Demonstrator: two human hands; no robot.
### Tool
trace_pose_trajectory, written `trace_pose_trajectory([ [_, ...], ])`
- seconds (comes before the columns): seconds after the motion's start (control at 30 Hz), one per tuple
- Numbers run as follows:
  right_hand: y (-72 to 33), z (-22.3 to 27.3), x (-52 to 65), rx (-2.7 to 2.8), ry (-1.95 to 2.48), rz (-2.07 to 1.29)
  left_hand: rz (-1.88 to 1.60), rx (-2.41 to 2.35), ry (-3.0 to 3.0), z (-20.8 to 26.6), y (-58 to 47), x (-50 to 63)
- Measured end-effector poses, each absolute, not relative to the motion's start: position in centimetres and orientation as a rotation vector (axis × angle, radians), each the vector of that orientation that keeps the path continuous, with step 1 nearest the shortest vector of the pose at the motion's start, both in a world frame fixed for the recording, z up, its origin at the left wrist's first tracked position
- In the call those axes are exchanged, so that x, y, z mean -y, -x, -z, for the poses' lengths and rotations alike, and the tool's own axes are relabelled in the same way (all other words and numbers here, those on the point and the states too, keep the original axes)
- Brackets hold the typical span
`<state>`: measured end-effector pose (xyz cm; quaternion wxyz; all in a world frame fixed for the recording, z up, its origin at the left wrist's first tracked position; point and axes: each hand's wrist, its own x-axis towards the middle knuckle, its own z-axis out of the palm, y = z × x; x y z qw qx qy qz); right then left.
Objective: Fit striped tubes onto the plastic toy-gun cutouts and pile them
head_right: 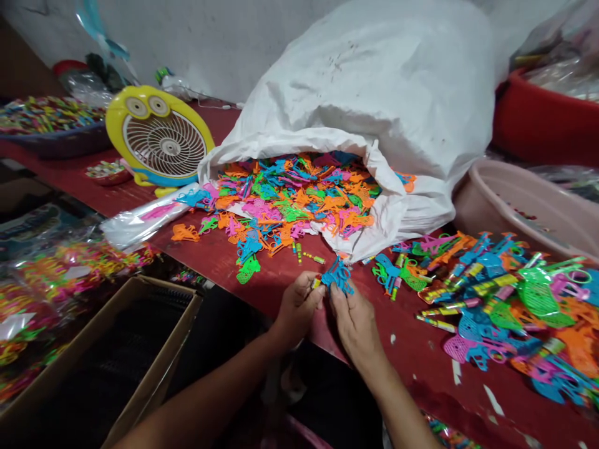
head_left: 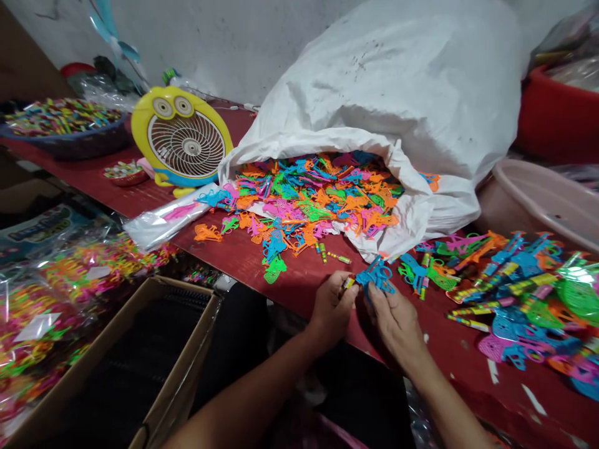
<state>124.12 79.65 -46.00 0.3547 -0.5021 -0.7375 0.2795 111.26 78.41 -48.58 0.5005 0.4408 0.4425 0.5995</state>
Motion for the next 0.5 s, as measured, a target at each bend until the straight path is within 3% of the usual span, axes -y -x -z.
trace_pose_trajectory([
  [0.5, -124.80, 46.17, -79.90, 1.848, 1.328, -0.801, -1.350, -1.000, -1.270, 48.26, -110.47, -78.48],
])
